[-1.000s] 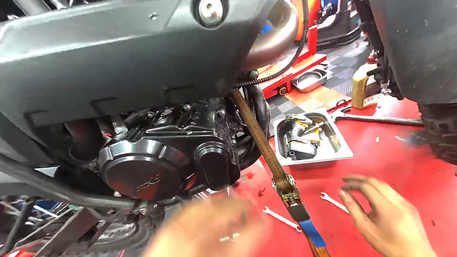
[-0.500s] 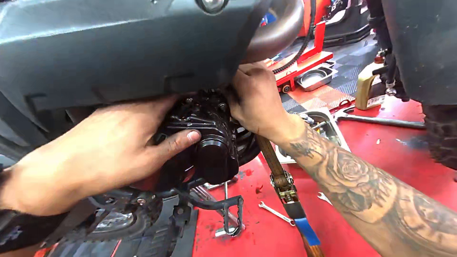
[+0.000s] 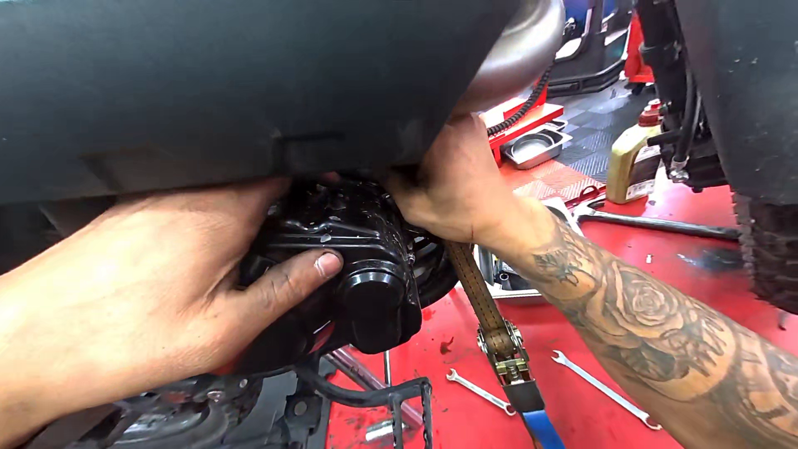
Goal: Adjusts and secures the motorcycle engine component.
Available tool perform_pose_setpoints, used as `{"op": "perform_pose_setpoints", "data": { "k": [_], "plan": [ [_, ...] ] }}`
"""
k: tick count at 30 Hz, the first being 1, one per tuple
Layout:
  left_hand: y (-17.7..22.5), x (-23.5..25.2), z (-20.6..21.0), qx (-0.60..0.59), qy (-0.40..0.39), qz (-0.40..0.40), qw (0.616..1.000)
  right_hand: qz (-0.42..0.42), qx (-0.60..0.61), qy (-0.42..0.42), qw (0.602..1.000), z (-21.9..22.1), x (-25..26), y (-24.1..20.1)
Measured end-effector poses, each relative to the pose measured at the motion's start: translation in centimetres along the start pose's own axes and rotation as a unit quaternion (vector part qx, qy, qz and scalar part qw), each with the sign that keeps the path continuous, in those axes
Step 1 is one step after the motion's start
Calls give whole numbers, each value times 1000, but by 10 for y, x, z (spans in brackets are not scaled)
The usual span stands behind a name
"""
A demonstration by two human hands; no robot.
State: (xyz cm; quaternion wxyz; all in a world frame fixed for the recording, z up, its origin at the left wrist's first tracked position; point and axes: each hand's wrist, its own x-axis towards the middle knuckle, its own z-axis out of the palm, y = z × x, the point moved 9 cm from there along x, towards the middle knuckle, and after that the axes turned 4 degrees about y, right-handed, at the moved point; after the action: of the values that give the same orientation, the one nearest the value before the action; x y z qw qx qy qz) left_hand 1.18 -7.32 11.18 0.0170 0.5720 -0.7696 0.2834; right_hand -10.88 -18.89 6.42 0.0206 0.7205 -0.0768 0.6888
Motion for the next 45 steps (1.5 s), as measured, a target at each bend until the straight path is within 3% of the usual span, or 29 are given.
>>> {"op": "perform_pose_setpoints", "data": {
  "k": [7, 17, 23, 35, 41, 45],
  "plan": [
    [-4, -7, 4, 7, 11, -21, 1000, 90, -37, -31, 995, 6, 5, -3],
    [-2, -12, -1, 10, 27, -12, 1000, 72, -38, 35, 996, 7, 6, -2],
    [0, -10, 3, 45, 6, 3, 999, 43, -30, -29, 998, 9, 9, -2],
    [7, -14, 0, 54, 47, 29, 997, 16, -36, 95, 995, 4, 5, -3],
    [0, -14, 2, 70, 15, -17, 997, 33, -17, -31, 999, 11, 8, 1],
    [-3, -10, 8, 78, -7, -32, 996, 31, -43, -7, 999, 9, 10, 0]
  ]
}}
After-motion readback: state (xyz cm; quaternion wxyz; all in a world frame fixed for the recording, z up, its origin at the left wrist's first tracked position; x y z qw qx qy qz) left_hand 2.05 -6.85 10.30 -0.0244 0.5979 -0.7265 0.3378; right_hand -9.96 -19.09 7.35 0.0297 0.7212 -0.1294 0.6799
